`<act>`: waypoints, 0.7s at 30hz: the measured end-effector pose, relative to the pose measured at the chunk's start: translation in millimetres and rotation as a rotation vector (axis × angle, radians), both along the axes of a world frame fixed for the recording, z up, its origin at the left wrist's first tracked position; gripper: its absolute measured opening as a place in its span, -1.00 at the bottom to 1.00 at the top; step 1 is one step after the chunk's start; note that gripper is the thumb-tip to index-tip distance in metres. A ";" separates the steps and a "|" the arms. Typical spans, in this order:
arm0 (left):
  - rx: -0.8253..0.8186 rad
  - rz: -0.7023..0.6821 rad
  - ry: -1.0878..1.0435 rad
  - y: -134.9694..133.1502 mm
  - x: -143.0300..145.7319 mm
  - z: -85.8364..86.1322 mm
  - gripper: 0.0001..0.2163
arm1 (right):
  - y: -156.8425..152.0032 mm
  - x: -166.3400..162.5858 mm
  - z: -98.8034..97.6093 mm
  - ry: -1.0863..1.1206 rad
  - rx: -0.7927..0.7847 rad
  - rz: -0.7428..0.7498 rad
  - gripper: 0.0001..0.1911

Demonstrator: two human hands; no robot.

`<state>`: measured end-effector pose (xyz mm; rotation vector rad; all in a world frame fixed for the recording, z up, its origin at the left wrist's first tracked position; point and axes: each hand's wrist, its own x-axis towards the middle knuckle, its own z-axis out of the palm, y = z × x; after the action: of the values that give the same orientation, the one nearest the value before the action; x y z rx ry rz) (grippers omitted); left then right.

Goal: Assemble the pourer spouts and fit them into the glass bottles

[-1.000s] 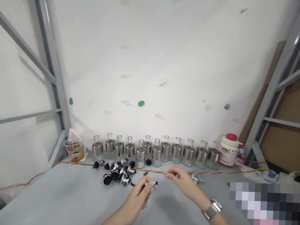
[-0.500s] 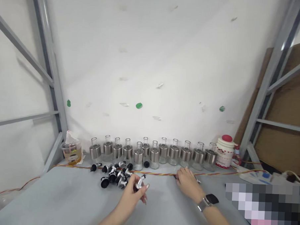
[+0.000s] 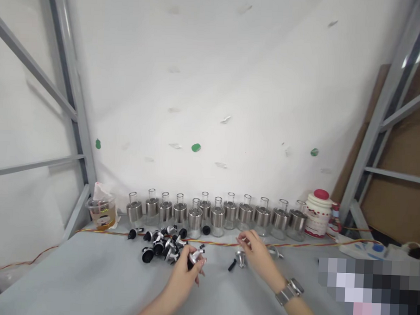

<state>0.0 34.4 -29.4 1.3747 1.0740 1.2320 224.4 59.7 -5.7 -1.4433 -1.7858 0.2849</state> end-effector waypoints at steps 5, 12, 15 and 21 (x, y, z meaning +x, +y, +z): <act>-0.014 -0.009 0.064 0.0 0.1 0.2 -0.74 | -10.7 1.3 4.0 -0.079 -0.137 0.219 -0.87; -0.013 -0.046 0.096 -0.4 -1.2 -2.5 -0.75 | -21.9 -24.2 -1.7 -0.326 -0.206 0.268 -0.84; -0.012 -0.048 0.105 -0.6 -1.5 -4.0 -0.73 | -21.0 -32.9 -5.5 -0.458 -0.159 0.183 -0.81; -0.043 -0.025 0.156 -1.3 -1.0 -6.0 -0.72 | -19.5 -35.2 -16.8 -0.490 -0.060 0.142 -0.68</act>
<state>-1.0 33.0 -35.4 1.4661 1.1805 1.0915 189.2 40.2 -22.5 -1.5212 -2.2945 0.0559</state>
